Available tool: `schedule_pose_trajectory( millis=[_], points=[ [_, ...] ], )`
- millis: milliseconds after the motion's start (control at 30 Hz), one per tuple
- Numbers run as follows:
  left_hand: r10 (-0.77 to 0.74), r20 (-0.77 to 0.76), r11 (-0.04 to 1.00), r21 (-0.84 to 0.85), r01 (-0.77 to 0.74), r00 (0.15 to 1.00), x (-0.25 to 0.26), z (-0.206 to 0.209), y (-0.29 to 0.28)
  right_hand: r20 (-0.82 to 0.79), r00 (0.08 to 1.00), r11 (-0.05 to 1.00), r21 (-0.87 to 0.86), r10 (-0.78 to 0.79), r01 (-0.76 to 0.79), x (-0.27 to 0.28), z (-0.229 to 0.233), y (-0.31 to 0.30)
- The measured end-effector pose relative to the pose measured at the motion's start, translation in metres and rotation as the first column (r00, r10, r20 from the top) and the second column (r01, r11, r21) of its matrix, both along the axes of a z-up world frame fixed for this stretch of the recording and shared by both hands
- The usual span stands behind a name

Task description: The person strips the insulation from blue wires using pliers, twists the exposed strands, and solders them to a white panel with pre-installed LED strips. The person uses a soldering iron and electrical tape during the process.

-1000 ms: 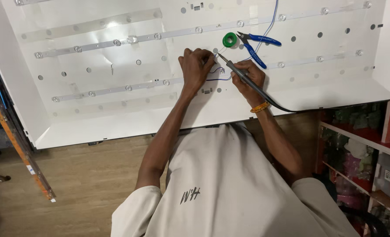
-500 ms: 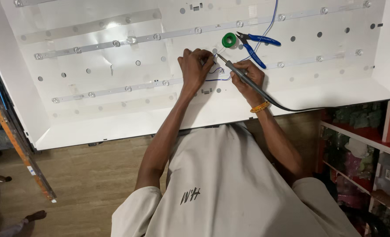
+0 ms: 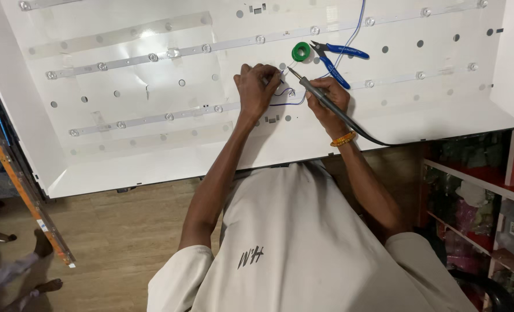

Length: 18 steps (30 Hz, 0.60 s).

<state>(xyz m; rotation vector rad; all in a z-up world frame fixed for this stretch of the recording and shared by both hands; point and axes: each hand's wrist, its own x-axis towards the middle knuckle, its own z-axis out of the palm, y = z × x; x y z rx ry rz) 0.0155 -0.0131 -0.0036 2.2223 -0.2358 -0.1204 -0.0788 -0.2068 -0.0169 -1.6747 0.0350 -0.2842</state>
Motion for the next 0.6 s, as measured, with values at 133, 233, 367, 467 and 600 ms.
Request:
schedule_pose_trajectory(
  millis=[133, 233, 367, 467, 600],
  points=[
    [0.011, -0.047, 1.000, -0.018, -0.012, 0.999, 0.0005, 0.0041, 0.0004, 0.017, 1.000, 0.998, -0.060, -0.003, 0.004, 0.0001, 0.0036, 0.0012],
    [0.010, -0.065, 1.000, -0.025, -0.011, 0.998, -0.0012, 0.0061, 0.0006, 0.009, 0.997, 0.997, 0.030, 0.078, -0.078, -0.0009, 0.0055, 0.0025],
    [0.003, -0.074, 0.999, -0.036, -0.005, 0.997, -0.0003, 0.0063, 0.0011, -0.037, 0.999, 1.000, 0.006, 0.026, -0.026, -0.0001, 0.0052, 0.0035],
    [0.011, -0.047, 0.999, -0.039, -0.013, 0.999, -0.0016, 0.0043, 0.0014, -0.022, 1.000, 1.000, -0.019, 0.021, -0.021, -0.0012, 0.0025, 0.0033],
    [-0.002, -0.047, 0.999, -0.038, 0.001, 0.999, -0.0013, 0.0031, 0.0006, 0.006, 1.000, 0.999, -0.035, 0.018, -0.017, -0.0001, -0.0006, 0.0020]
  ],
)
